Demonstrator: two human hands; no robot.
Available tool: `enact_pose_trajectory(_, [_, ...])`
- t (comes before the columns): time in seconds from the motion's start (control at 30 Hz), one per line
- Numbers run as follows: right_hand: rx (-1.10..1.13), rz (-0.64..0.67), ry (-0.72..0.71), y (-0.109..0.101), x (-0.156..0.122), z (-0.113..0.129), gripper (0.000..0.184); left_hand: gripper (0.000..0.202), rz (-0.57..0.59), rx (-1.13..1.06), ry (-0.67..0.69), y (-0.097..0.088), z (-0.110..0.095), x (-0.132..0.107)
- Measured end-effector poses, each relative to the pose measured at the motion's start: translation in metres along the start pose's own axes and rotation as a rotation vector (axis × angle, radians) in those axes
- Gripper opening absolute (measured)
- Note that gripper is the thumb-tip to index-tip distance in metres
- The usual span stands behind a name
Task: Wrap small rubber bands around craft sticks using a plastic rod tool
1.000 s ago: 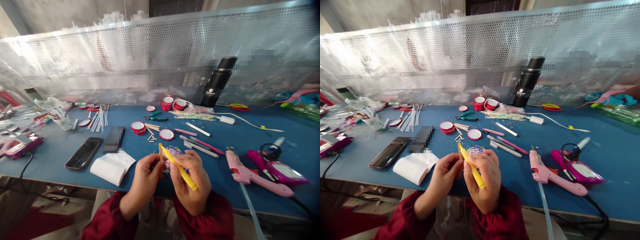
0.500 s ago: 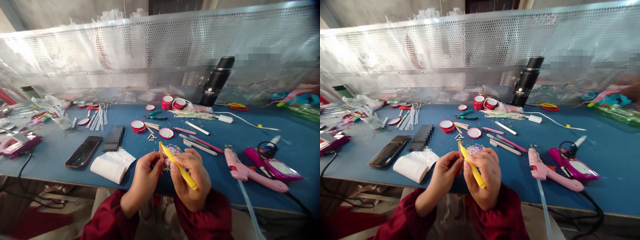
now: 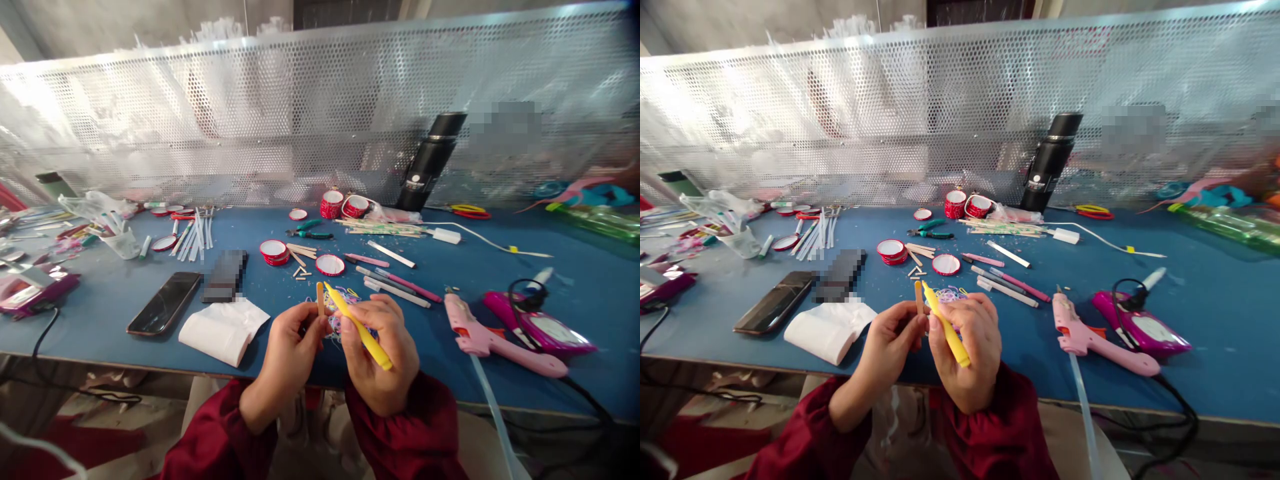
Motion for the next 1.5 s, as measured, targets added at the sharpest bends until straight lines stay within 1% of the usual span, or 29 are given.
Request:
enact_pose_trajectory(0.2, [0.032, 0.039, -0.010, 0.0002, 0.0002, 0.0001, 0.018, 0.029, -0.004, 0.000, 0.009, 0.0002, 0.0001, -0.0003])
enact_pose_trajectory(0.3, [-0.005, 0.007, 0.010, 0.0003, -0.0013, -0.0015, 0.018, 0.027, 0.003, 0.009, 0.007, 0.0001, -0.0006, -0.0001])
enact_pose_trajectory(0.4, [0.015, -0.013, 0.012, -0.0002, -0.0027, -0.0025, 0.019, 0.025, 0.000, 0.025, 0.006, -0.0002, -0.0013, 0.0001])
enact_pose_trajectory(0.57, [0.057, 0.025, 0.019, -0.0008, -0.0014, -0.0009, 0.019, 0.024, -0.008, 0.033, 0.002, -0.0001, -0.0029, -0.0007])
enact_pose_trajectory(0.83, [0.043, 0.027, 0.033, -0.0006, -0.0005, 0.0011, 0.018, 0.022, -0.016, 0.027, -0.006, -0.0006, -0.0026, -0.0007])
enact_pose_trajectory(1.23, [0.074, 0.001, 0.027, -0.0012, -0.0029, -0.0017, 0.023, 0.021, -0.004, 0.065, 0.002, -0.0017, 0.0011, 0.0003])
enact_pose_trajectory(1.5, [0.045, -0.007, 0.026, -0.0014, -0.0035, -0.0036, 0.019, 0.020, 0.006, 0.053, 0.019, -0.0009, 0.0032, 0.0007])
Point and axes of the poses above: each hand's wrist, its own x-axis towards the middle knuckle, its own y-axis out of the palm, z = x × y, the point moved 1 cm from there along x, towards the middle knuckle, and after that the axes turned 4 degrees about -z, right-handed, at the moved point
